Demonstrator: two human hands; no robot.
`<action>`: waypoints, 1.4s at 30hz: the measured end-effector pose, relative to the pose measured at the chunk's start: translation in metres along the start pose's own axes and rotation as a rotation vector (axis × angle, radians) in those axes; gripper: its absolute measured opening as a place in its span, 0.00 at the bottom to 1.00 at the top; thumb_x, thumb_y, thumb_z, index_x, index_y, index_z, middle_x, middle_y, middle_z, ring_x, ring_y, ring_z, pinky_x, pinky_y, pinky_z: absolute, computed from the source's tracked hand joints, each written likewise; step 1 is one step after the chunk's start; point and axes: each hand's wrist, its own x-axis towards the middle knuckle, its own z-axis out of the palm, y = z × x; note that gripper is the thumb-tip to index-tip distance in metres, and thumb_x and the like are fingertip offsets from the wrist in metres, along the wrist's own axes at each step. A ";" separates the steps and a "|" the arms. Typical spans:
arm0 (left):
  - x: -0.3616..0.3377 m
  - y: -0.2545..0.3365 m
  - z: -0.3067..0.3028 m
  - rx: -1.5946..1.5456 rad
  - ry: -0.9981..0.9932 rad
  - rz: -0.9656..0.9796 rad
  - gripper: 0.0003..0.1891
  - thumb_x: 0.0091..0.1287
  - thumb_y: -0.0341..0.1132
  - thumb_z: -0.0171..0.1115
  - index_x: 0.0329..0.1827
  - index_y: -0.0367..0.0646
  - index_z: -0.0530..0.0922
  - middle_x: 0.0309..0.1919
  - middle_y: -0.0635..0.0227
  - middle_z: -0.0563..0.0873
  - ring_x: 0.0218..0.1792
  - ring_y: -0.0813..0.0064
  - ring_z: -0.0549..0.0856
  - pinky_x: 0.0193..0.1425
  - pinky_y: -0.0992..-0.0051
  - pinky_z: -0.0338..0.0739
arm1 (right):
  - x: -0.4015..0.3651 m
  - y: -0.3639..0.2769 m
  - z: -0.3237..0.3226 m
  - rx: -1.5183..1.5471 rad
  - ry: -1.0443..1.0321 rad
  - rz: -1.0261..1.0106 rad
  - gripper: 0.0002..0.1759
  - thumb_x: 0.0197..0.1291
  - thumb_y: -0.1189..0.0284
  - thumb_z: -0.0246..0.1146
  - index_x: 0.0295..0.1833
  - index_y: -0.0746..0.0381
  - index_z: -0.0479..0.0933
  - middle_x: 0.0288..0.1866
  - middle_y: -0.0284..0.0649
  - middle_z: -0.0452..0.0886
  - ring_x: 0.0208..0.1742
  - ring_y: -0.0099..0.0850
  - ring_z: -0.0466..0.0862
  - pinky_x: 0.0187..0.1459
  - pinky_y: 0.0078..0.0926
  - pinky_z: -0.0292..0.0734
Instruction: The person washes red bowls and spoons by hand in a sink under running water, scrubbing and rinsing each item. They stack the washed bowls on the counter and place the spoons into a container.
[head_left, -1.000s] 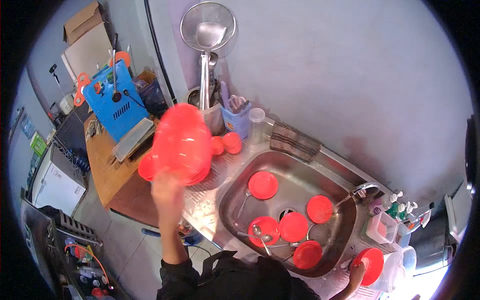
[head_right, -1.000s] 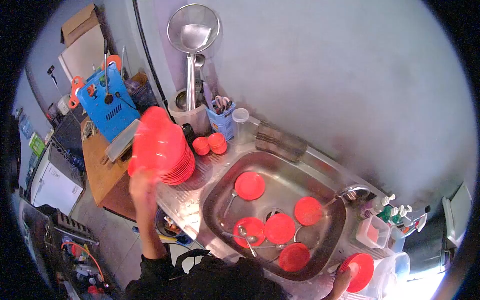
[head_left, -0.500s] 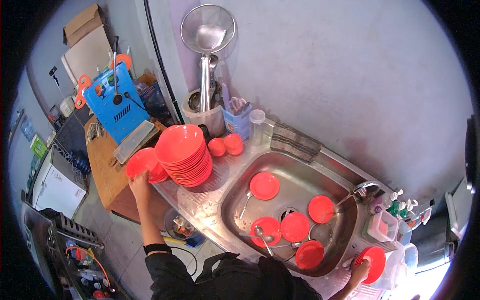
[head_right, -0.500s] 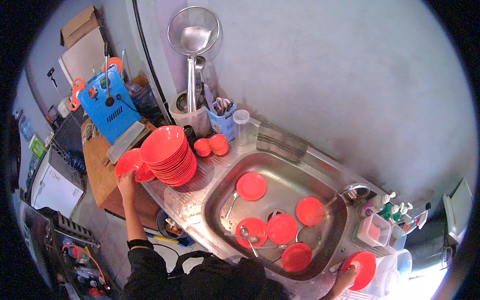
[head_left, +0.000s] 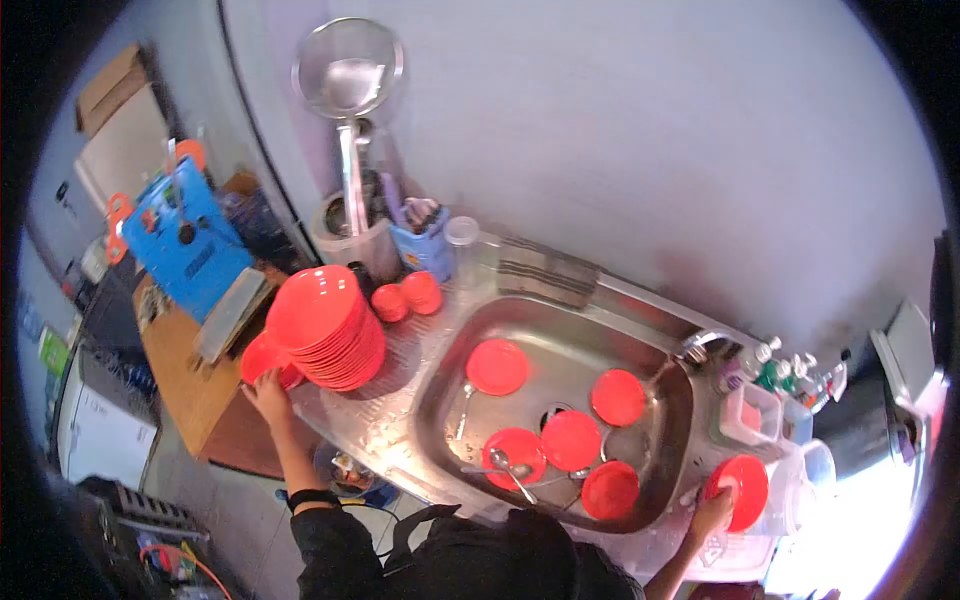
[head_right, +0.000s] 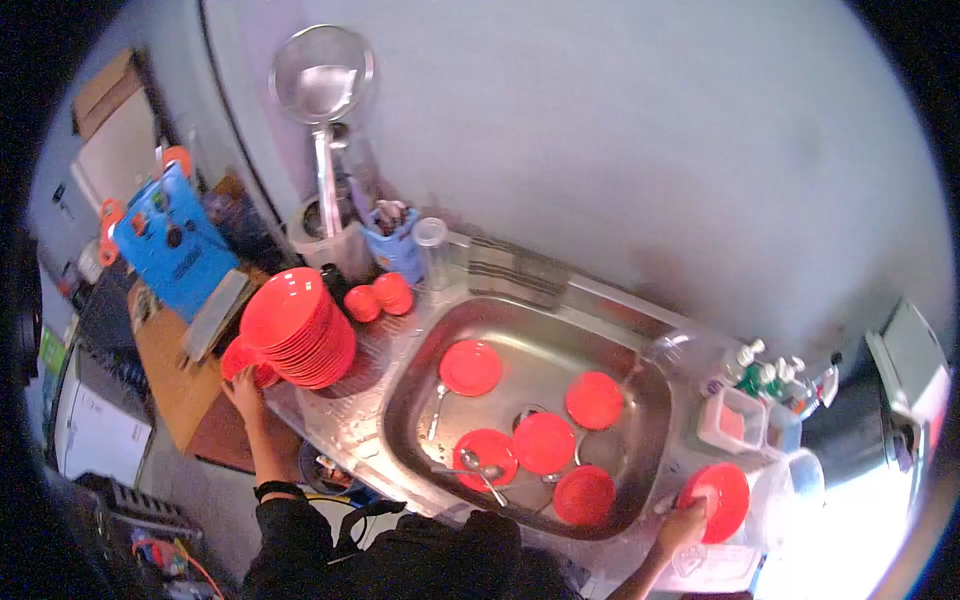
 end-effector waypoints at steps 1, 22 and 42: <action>0.000 -0.003 0.008 0.005 0.032 -0.001 0.14 0.52 0.31 0.46 0.42 0.49 0.72 0.44 0.71 0.75 0.48 0.73 0.70 0.57 0.54 0.48 | -0.002 0.011 0.018 0.020 0.063 -0.010 0.12 0.45 0.75 0.46 0.37 0.63 0.70 0.29 0.49 0.75 0.29 0.45 0.76 0.28 0.40 0.70; -0.067 0.253 -0.151 -1.193 0.339 0.531 0.07 0.51 0.27 0.52 0.33 0.41 0.73 0.40 0.62 0.71 0.46 0.62 0.68 0.54 0.62 0.56 | -0.005 -0.016 -0.044 0.087 0.284 -0.180 0.03 0.41 0.75 0.51 0.26 0.60 0.68 0.28 0.37 0.72 0.36 0.35 0.71 0.48 0.38 0.56; -0.187 0.400 -0.098 -1.802 -1.953 -0.383 0.17 0.52 0.24 0.47 0.47 0.37 0.62 0.42 0.59 0.72 0.39 0.67 0.77 0.39 0.71 0.77 | -0.013 -0.133 0.028 1.631 -0.745 0.382 0.29 0.48 0.74 0.55 0.57 0.51 0.54 0.59 0.36 0.53 0.59 0.34 0.58 0.52 0.41 0.61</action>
